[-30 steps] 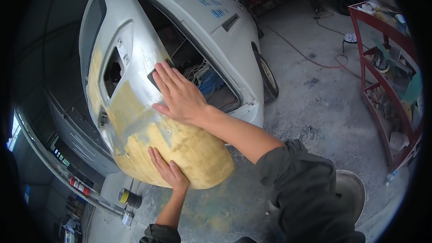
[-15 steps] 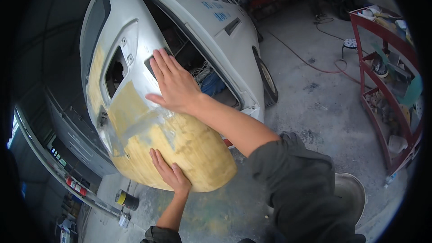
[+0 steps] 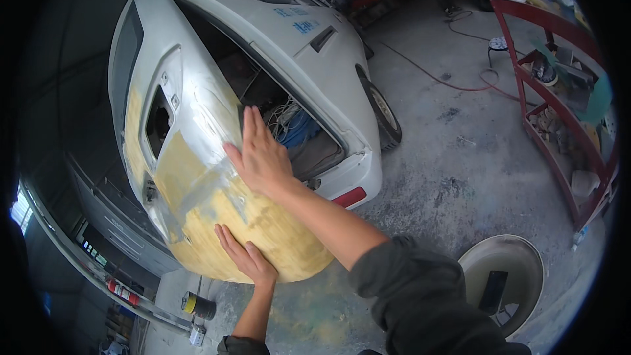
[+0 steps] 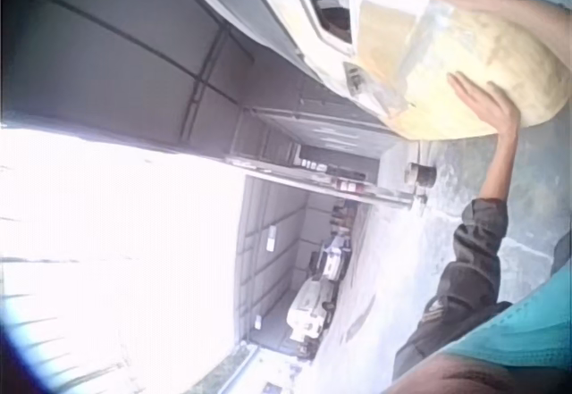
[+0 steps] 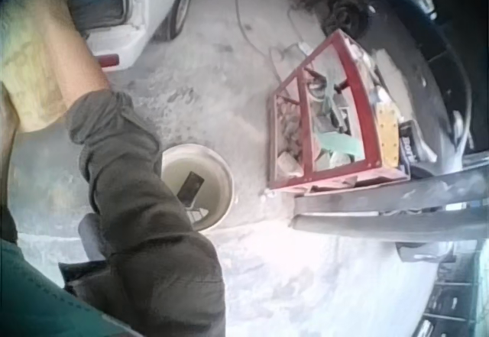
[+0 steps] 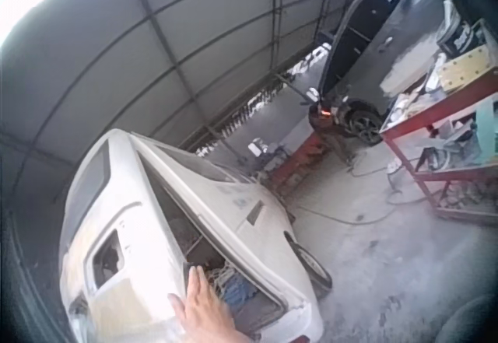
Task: The person sands a detached car trunk lid with a sanding block, repeatedly dipping it into a bucket of water. They work across the surface, smoothing the filler and metal areas in a workshop setting.
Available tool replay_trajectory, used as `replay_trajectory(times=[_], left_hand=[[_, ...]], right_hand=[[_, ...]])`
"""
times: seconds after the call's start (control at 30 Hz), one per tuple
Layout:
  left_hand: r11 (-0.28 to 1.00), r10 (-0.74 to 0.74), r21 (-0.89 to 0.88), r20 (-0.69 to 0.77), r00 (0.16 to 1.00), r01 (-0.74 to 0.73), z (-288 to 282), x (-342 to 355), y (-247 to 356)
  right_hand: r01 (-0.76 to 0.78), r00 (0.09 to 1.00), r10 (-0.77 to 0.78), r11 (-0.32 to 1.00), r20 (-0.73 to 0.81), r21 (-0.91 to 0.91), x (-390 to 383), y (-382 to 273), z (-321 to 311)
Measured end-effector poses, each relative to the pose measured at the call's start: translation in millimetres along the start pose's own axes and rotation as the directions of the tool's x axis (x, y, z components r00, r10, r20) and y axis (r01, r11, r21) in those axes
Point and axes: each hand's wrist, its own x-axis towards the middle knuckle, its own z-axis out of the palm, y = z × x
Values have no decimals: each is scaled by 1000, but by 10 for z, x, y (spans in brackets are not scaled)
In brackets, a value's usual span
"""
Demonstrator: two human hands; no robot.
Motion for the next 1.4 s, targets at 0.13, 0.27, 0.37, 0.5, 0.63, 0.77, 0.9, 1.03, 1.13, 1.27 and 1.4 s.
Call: replay_trajectory(times=[0.13, 0.27, 0.37, 0.5, 0.63, 0.77, 0.9, 1.03, 1.13, 1.27, 1.4], left_hand=[[1000, -1, -4, -15, 1000, 1, -11, -11, -24], [1000, 1, 17, -11, 1000, 0, 2, 2, 22], [1000, 9, 9, -13, 1000, -9, 3, 9, 13], [1000, 0, 17, -12, 1000, 0, -25, -9, -48], [1000, -1, 12, -21, 1000, 1, -49, -24, -74], [1000, 0, -12, -18, 1000, 0, 17, 46, 9], [1000, -12, 15, -20, 1000, 12, -25, 3, -9], [1000, -23, 11, -22, 1000, 23, -36, 1, -3], [1000, -15, -1, -11, 1000, 15, -21, 12, -14], [1000, 5, -6, -18, 1000, -5, 13, 11, -22], [1000, -4, 1, -18, 1000, 4, -17, 7, -34]], right_hand=[[-17, 996, 19, 1000, 91, -18, -855, 224, -177], [2, 997, 4, 997, 72, -79, -1753, 484, -287], [61, 996, -53, 992, 79, -110, -2009, 545, -329], [236, 968, -220, 962, 122, -139, -1460, 384, -274], [322, 946, -322, 931, 31, -172, -434, 97, 32], [283, 959, -283, 948, 15, -148, 622, -7, -109], [297, 954, -298, 955, -33, -21, 625, 37, -2], [395, 918, -395, 919, -39, 2, 349, 254, -14], [443, 894, -445, 895, -54, -45, 495, 256, -57], [454, 887, -456, 890, -72, -32, 648, 243, -89], [464, 884, -467, 882, -22, -77, 512, 292, -155]])
